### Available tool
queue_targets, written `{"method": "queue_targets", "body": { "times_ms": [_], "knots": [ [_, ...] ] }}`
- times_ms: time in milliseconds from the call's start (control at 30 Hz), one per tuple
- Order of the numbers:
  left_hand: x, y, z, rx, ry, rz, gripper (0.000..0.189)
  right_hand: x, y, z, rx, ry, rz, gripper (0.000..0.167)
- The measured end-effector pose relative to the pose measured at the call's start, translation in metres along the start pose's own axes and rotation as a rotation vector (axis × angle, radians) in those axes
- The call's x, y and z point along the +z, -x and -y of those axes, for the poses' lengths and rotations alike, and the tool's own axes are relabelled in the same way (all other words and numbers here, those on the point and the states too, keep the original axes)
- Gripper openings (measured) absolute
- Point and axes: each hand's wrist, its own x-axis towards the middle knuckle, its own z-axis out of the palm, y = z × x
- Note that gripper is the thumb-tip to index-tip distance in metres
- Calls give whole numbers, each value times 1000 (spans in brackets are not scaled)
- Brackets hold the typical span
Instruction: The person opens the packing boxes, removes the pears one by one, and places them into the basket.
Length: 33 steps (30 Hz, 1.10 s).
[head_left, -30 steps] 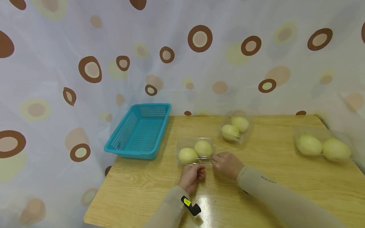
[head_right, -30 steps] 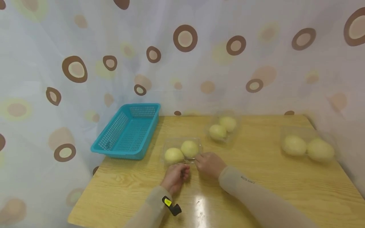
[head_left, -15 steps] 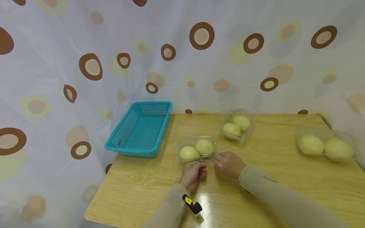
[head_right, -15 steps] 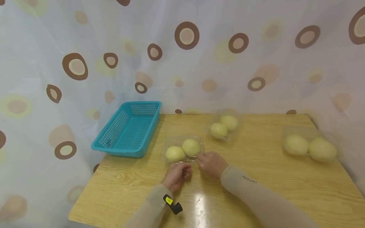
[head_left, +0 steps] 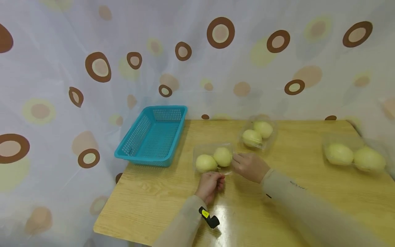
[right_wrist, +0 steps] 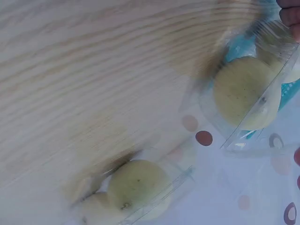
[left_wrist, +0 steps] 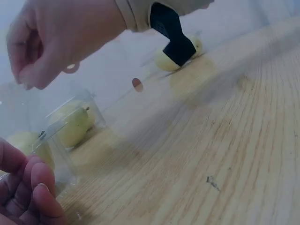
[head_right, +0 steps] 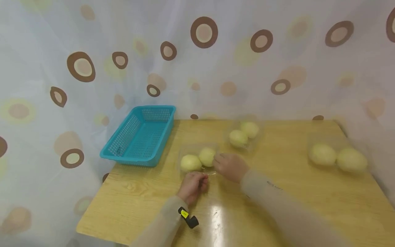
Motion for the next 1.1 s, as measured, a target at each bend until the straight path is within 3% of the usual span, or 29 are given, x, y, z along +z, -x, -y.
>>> {"method": "queue_targets", "body": {
  "times_ms": [167,333,433,567,767,967,1100],
  "knots": [
    [-3,1,2,-33,-20,0,20,2,8,0,-37,-68,21,43],
    [-4,1,1,-19,-20,31,25,8,22,5,107,-131,44,30],
    [-5,0,1,-25,-6,29,25,10,24,5,148,-134,67,22],
    [-6,-1,1,-25,-3,24,25,11,26,4,141,-126,72,24],
    [-3,-3,-3,-17,-16,35,25,8,18,-5,109,-116,17,33],
    [-3,-4,-6,-35,-39,33,24,4,8,-13,79,-98,14,28],
    [-3,-3,-7,-40,-44,29,24,3,4,-15,107,-104,26,29]
  ]
}}
